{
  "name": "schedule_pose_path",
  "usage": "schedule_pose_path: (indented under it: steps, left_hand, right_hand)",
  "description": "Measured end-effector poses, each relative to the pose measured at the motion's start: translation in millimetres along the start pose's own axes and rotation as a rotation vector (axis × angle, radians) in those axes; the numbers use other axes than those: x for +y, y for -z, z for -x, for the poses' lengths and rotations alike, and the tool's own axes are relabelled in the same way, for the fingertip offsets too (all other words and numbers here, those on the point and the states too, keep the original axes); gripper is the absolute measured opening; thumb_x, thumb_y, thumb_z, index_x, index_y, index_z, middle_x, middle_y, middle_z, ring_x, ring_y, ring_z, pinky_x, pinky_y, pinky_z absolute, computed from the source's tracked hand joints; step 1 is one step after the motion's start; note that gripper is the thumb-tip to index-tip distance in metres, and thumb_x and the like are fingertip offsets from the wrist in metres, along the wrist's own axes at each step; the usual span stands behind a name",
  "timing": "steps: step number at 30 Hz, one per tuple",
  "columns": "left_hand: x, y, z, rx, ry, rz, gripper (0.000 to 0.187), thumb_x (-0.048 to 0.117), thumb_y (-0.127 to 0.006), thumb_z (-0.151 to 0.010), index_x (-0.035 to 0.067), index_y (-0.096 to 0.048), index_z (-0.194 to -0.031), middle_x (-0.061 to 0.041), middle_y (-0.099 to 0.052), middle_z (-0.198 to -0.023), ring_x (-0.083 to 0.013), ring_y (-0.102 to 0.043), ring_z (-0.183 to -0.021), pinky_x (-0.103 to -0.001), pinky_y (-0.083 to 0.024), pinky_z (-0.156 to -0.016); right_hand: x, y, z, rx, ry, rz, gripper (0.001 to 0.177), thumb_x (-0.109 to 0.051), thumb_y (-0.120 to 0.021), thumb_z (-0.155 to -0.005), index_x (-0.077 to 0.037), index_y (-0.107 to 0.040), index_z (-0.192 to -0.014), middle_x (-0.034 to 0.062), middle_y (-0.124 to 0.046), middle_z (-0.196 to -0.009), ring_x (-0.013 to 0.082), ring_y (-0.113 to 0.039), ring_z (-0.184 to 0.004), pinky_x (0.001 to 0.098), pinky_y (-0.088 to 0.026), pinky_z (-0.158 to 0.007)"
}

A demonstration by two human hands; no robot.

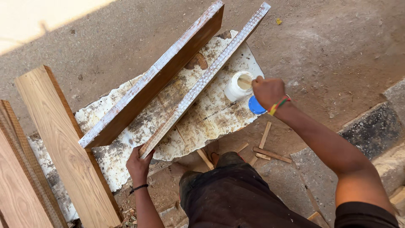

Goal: The person applies white glue to a long wooden plank using a brush. They repeatedly dip the brush into a container and spread the adhesive along the length of the wood. Finally, they lift the plank and place it on top of another piece of wood.

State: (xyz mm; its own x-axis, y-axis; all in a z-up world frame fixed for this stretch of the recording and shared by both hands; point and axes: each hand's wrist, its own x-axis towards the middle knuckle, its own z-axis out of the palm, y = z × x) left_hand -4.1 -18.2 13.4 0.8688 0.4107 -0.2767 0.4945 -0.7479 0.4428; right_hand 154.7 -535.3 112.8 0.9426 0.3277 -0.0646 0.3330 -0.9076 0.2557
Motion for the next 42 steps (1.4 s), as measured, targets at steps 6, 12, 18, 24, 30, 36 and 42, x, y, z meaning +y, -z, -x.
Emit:
schedule_pose_path:
  steps: [6, 12, 18, 24, 30, 36, 42]
  left_hand:
    - [-2.6, -12.2, 13.3, 0.132, -0.199, 0.147, 0.047, 0.036, -0.089, -0.077, 0.009, -0.073, -0.113, -0.014, -0.077, -0.097, -0.032, -0.073, -0.087, -0.04, -0.057, -0.076]
    - [-0.5, -16.0, 21.9, 0.171, -0.169, 0.116, 0.047, 0.037, -0.09, -0.075, 0.009, -0.072, -0.109, -0.015, -0.076, -0.095, -0.033, -0.073, -0.085, -0.041, -0.057, -0.074]
    - [5.2, -13.3, 23.3, 0.147, -0.138, 0.131, 0.048, 0.037, -0.09, -0.075, 0.009, -0.073, -0.11, -0.012, -0.076, -0.092, -0.0265, -0.073, -0.079, -0.039, -0.057, -0.071]
    - [3.0, -10.2, 20.9, 0.132, -0.17, 0.109, 0.05, 0.037, -0.091, -0.076, 0.008, -0.074, -0.113, -0.013, -0.076, -0.09, -0.0255, -0.073, -0.079, -0.039, -0.056, -0.071]
    - [-0.4, -12.8, 18.6, 0.108, -0.146, 0.086, 0.053, 0.038, -0.092, -0.075, 0.009, -0.074, -0.115, -0.012, -0.074, -0.086, -0.0243, -0.07, -0.074, -0.039, -0.055, -0.068]
    - [-5.1, -14.7, 15.4, 0.067, -0.104, 0.035, 0.053, 0.042, -0.091, -0.075, 0.012, -0.075, -0.115, -0.011, -0.071, -0.078, -0.024, -0.068, -0.069, -0.04, -0.054, -0.065]
    - [-12.7, -20.9, 15.7, 0.124, -0.181, 0.053, 0.051, 0.042, -0.091, -0.075, 0.013, -0.074, -0.113, -0.009, -0.071, -0.08, -0.0221, -0.067, -0.069, -0.039, -0.054, -0.064]
  right_hand:
    - [-27.5, -71.4, -63.9, -0.177, 0.1, -0.008, 0.019, -0.017, -0.063, -0.088, -0.016, -0.082, -0.086, 0.0111, -0.077, -0.089, 0.0276, -0.077, -0.081, 0.0409, -0.059, -0.062]
    - [-3.8, -84.3, -91.4, -0.402, 0.042, -0.063, 0.023, -0.029, -0.065, -0.091, -0.015, -0.081, -0.099, 0.0131, -0.078, -0.101, 0.0323, -0.076, -0.093, 0.0466, -0.061, -0.074]
    - [16.1, -57.3, -61.0, -0.474, -0.024, -0.067, 0.025, -0.032, -0.069, -0.089, -0.013, -0.082, -0.101, 0.0149, -0.079, -0.102, 0.0328, -0.077, -0.096, 0.046, -0.061, -0.079]
    - [16.5, -23.3, -4.6, -0.273, -0.122, -0.167, 0.018, -0.023, -0.067, -0.087, -0.013, -0.077, -0.099, 0.0157, -0.076, -0.095, 0.0371, -0.076, -0.084, 0.0498, -0.06, -0.072]
    - [5.2, -16.3, 43.5, -0.03, -0.293, -0.267, 0.02, -0.025, -0.067, -0.09, -0.01, -0.073, -0.103, 0.0136, -0.073, -0.095, 0.0386, -0.073, -0.079, 0.0527, -0.057, -0.068]
    - [2.4, -4.8, 55.6, 0.017, -0.378, -0.339, 0.029, -0.03, -0.071, -0.091, -0.012, -0.076, -0.113, 0.0166, -0.074, -0.102, 0.0399, -0.072, -0.082, 0.0524, -0.056, -0.074]
    - [0.3, 26.1, 85.9, 0.048, -0.377, -0.506, 0.026, -0.028, -0.073, -0.097, -0.009, -0.075, -0.115, 0.0162, -0.074, -0.106, 0.0391, -0.071, -0.093, 0.0506, -0.056, -0.083]
